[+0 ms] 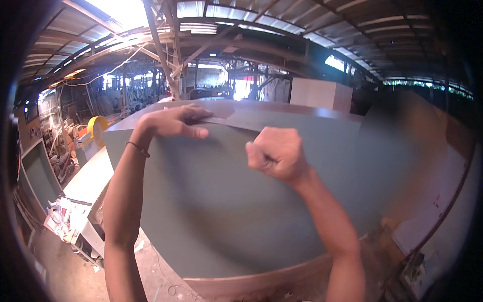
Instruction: The person trims the excess edge of a laminate sheet on a wooden cabinet using a square tool. The person then picks up a loose piece of wood and places it on the floor.
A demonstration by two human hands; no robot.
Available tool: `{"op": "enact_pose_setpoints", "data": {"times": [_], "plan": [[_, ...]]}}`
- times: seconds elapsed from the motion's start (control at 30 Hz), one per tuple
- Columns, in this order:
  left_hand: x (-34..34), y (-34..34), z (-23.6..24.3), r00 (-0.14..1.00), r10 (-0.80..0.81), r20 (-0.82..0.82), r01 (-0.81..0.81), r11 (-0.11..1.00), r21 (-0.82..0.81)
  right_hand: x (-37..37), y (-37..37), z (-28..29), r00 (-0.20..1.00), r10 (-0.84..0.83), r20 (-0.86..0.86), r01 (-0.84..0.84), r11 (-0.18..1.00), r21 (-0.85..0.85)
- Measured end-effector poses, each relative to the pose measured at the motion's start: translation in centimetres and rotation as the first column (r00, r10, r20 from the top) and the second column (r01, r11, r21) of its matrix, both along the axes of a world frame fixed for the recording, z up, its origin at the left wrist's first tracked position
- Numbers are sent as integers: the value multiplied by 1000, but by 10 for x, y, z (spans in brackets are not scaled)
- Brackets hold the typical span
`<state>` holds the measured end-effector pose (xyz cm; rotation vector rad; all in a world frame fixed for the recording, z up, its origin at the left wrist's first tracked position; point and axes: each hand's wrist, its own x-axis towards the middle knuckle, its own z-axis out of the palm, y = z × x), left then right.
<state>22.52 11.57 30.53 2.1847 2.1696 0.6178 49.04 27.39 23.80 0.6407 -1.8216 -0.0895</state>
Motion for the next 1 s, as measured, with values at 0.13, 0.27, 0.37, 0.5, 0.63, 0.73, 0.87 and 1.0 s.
{"op": "enact_pose_setpoints", "data": {"times": [0.13, 0.27, 0.37, 0.5, 0.63, 0.73, 0.87, 1.0], "plan": [[-1, 4, -3, 996, -11, -85, 11, 1000, 0, 5, -2, 1, 999, -1, -50, 2, 1000, 18], [-3, 2, 0, 991, -116, 71, 123, 988, -97, 1, 12, -12, 994, 103, -34, -103, 995, 1], [-8, -1, 1, 984, -175, -36, 174, 984, -41, -1, 6, 2, 994, 89, -63, -89, 996, 1], [-4, 8, -2, 1000, -9, 15, 10, 999, -34, 5, 1, -6, 996, 46, -82, -45, 999, 13], [13, 2, 2, 999, 43, -2, -43, 999, -33, 12, 3, -5, 999, 21, -38, -22, 999, -42], [1, 10, 0, 997, 22, -68, -22, 1000, 2, 12, 5, -5, 1000, 23, -6, -24, 999, -42], [-17, 18, -1, 997, -36, -71, 39, 998, 47, 3, 9, -4, 997, 63, -43, -64, 997, -35], [-1, 18, -1, 996, 51, -71, -46, 997, 65, -14, 26, -1, 999, -29, -43, 26, 997, -74]]}}
